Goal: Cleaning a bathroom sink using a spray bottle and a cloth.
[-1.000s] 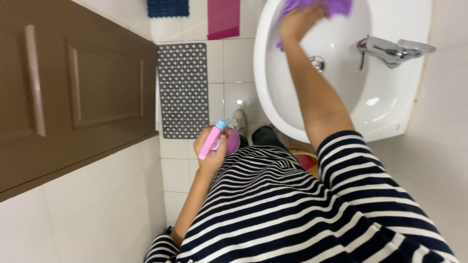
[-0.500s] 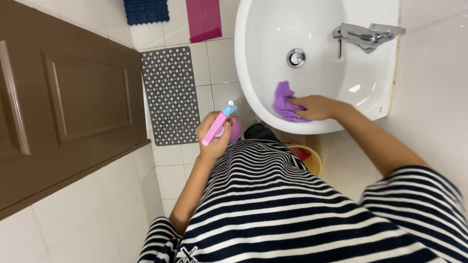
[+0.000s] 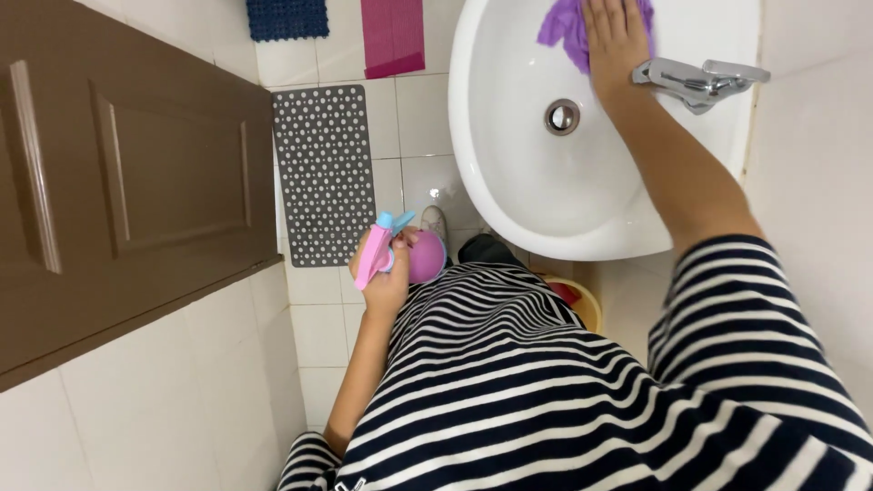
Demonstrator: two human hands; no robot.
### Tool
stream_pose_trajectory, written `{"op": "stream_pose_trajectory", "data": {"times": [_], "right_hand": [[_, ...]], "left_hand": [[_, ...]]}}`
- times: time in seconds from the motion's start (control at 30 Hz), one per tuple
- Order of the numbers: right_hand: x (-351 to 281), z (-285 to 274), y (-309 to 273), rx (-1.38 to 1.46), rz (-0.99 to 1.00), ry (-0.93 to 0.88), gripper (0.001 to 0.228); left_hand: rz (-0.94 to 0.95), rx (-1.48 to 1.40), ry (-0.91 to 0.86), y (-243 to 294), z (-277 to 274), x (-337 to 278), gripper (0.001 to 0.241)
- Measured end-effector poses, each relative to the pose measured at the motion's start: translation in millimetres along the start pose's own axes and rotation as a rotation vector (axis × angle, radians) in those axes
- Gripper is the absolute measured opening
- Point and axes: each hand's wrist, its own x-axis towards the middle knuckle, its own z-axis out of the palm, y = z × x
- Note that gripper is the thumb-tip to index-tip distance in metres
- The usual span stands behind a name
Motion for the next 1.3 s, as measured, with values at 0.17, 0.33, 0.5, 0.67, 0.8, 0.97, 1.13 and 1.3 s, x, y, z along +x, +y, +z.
{"op": "stream_pose_trajectory", "data": {"times": [0.17,0.33,0.5,0.67,0.8,0.97,1.13,1.3], "right_hand": [[44.5,30.7,-23.6,0.269,0.308,0.172,0.083],[28.1,-9.5,7.4,0.909,0.578,-0.087,0.064],[-2.5,14.9,-7.9,0.455,0.776,0.113,0.066],[-46.5,30.0,-29.9,0.645,0.699,0.105,0.058],[-90.6,-16.7,-11.4,0.49,0.488,-0.032,0.06],[-138.9,-62.2,-8.5,0.486,0.211,-0.276,0.054],[-183.5,-116.8,-21.2,0.978,-0.047,-0.552,0.057],[-205.1,-140.2,-5.1,1.581,0.005,-0.581,0.052]], "left_hand": [[0.031,0.165,0.056,3.1,-8.4,-7.8,0.008],[-0.036,0.074,0.076,2.8,-13.9,-13.3,0.008],[0.001,0.103,0.062,0.6,-15.8,-9.2,0.007],[0.01,0.095,0.041,6.7,-14.5,0.4,0.009],[0.044,0.067,0.001,12.0,-10.9,13.5,0.009],[0.091,-0.039,-0.064,22.6,-2.7,27.1,0.008],[0.106,-0.147,-0.09,26.1,5.5,34.5,0.007],[0.145,-0.105,-0.119,25.7,17.0,39.0,0.009]]}}
